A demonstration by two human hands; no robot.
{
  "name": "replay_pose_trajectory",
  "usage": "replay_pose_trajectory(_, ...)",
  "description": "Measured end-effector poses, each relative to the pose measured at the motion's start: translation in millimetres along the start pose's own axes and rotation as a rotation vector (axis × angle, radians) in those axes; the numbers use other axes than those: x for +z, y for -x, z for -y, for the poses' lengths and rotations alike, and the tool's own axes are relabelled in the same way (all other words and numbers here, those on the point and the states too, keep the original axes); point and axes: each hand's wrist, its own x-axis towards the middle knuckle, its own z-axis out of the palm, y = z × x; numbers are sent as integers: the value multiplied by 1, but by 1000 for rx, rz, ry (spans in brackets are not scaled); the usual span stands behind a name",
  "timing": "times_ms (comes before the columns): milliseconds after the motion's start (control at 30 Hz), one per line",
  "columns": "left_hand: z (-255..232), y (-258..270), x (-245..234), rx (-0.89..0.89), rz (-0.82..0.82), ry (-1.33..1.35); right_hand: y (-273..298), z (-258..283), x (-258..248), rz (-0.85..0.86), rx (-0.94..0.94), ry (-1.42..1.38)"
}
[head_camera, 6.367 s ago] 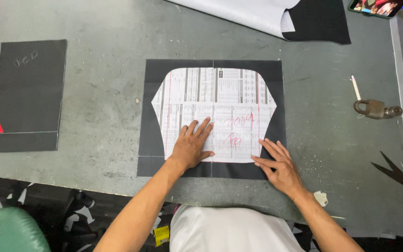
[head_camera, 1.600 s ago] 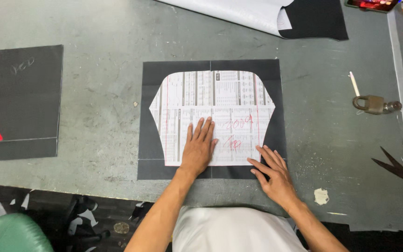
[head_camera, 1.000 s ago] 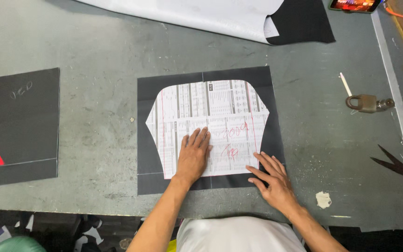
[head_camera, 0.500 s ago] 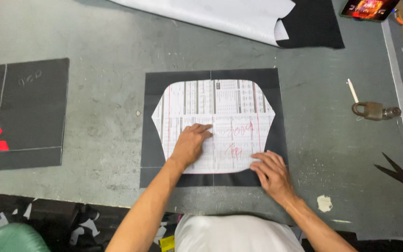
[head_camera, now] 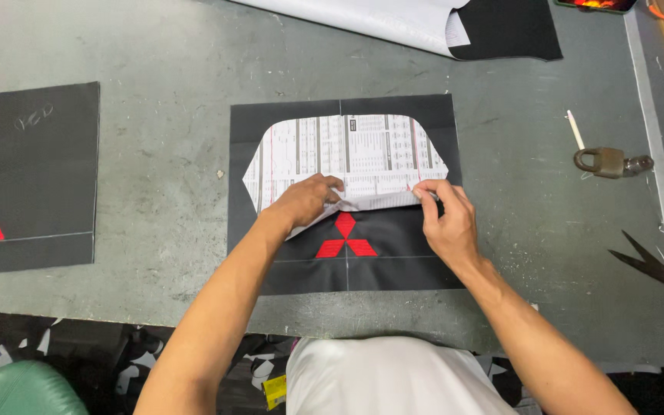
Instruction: The person places a paper template on a black sheet with a red Mitsubishi logo, then uses a ruler and white marker to draw straight lines across the sheet. The person repositions the template and secures it with a padlock before continuing to mark the material.
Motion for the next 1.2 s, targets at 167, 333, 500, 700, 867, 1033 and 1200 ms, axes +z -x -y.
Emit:
replay_pose_trajectory(167,-8,7,0,-18,-20,-2,8,0,-6,76,-36,-24)
replay_pose_trajectory(333,-34,30,8,-51,-27,-77,51,-8,-21,292,-42,21)
replay_pose_trajectory(500,-51,52,20,-64,-89,-161,88,-23,-14,400,-29,102)
replay_pose_trajectory(700,-59,50,23,-113,-31,-250,101,-34,-8,357,-16,117)
replay_pose_trajectory(867,-58,52,27,-110,-33,-250,102,-46,-9,277,95,190)
replay_pose_trajectory(1033,-56,52,29,-112,-22,-245,103,-54,-9,329,145,230)
replay_pose_trajectory(1200,-57,51,27,-109,-33,-230,100,-54,-12,370,147,229)
